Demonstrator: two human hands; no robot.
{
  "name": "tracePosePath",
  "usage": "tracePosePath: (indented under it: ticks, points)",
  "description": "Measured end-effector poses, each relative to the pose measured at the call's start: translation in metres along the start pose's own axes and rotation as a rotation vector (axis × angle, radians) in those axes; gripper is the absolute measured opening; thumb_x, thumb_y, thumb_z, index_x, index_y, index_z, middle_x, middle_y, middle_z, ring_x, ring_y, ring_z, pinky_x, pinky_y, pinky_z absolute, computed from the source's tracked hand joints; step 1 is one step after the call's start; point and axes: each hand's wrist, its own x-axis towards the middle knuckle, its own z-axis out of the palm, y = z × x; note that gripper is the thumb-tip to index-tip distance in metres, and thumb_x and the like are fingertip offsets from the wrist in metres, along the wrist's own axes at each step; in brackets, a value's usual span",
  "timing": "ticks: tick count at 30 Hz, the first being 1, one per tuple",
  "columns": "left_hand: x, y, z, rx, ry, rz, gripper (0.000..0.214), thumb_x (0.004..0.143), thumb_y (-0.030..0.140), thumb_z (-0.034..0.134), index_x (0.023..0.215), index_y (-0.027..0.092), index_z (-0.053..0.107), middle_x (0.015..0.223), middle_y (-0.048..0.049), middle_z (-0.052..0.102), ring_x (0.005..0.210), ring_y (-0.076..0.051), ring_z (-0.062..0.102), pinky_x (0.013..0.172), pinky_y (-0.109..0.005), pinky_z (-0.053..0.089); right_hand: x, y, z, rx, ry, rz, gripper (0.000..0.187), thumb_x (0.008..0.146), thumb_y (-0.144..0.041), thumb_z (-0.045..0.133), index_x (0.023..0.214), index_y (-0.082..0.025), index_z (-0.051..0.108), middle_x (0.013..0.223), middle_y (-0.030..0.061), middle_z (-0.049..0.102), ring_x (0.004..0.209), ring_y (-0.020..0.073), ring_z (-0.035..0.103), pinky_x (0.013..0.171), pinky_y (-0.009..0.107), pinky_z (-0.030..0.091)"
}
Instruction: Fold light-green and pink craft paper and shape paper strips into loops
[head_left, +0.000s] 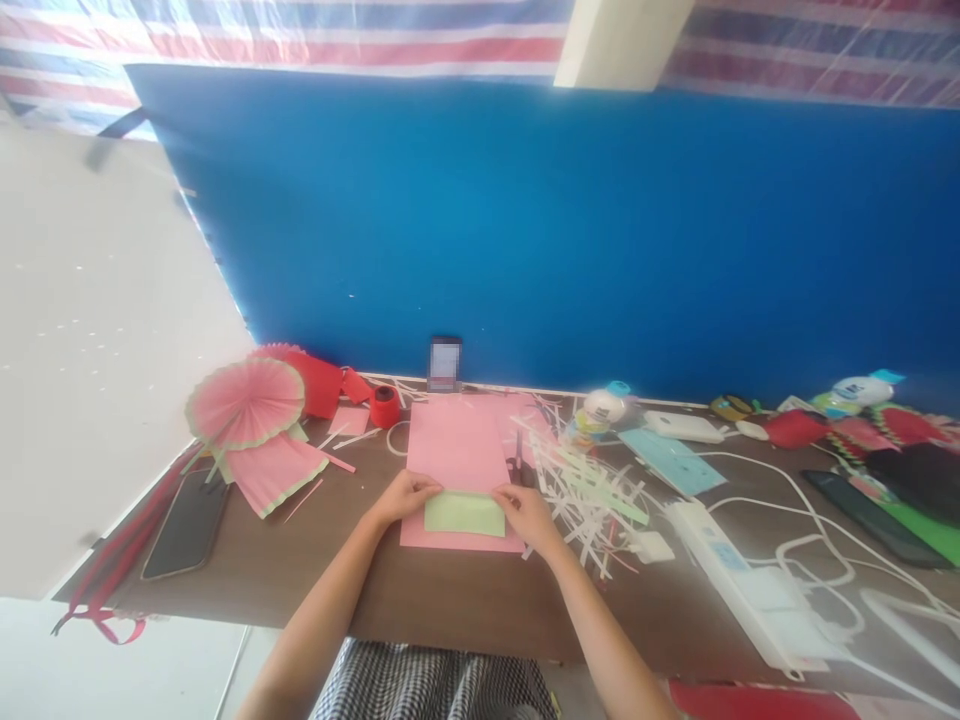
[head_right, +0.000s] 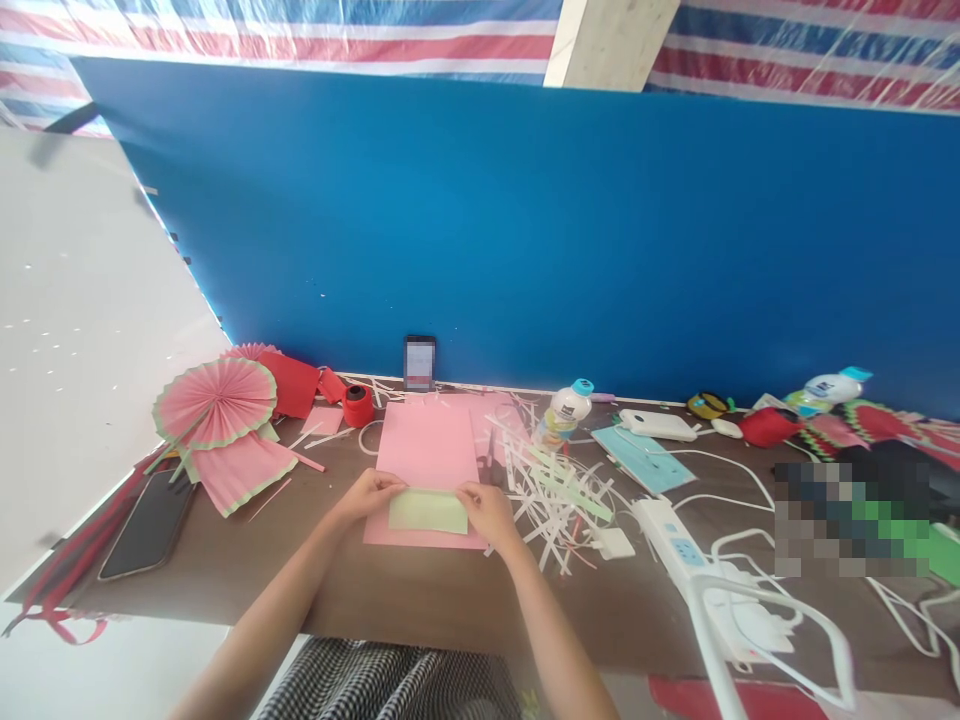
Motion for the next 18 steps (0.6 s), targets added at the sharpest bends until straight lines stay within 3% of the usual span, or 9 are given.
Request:
tracePosePath:
  ticks: [10, 15, 18]
  points:
    - [0.001, 0.002, -0.001, -0.021, 0.055, 0.014, 0.033, 0.077, 0.038, 0.051, 0.087, 0.012, 0.067, 0.086, -0.0067, 0.068, 0.076, -0.017, 0.06, 0.068, -0.024, 0.045, 0.001, -0.001, -0.001, 0.007, -0.034, -0.053, 0.033, 0.083, -0.038, 0.036, 0.077, -0.02, 0.063, 0.079, 0.003, 0.067, 0.075, 0.0192, 0.06, 0.066, 0.028, 0.043]
    - [0.002, 0.004, 0.01, 0.052, 0.083, 0.041, 0.033, 0.08, 0.038, 0.047, 0.08, 0.012, 0.067, 0.078, -0.0053, 0.068, 0.068, -0.014, 0.058, 0.06, -0.022, 0.043, -0.001, -0.012, 0.007, -0.288, 0.089, -0.195, 0.027, 0.081, -0.032, 0.044, 0.099, -0.019, 0.06, 0.1, 0.0072, 0.063, 0.096, 0.023, 0.053, 0.085, 0.037, 0.035]
    - [0.002, 0.007, 0.016, 0.078, 0.058, 0.086, 0.033, 0.081, 0.037, 0.045, 0.082, 0.012, 0.066, 0.078, -0.0052, 0.067, 0.067, -0.014, 0.056, 0.061, -0.022, 0.042, 0.001, -0.029, 0.017, -0.369, 0.054, -0.33, 0.027, 0.083, -0.032, 0.044, 0.105, -0.021, 0.056, 0.1, 0.006, 0.063, 0.096, 0.0206, 0.052, 0.088, 0.036, 0.031]
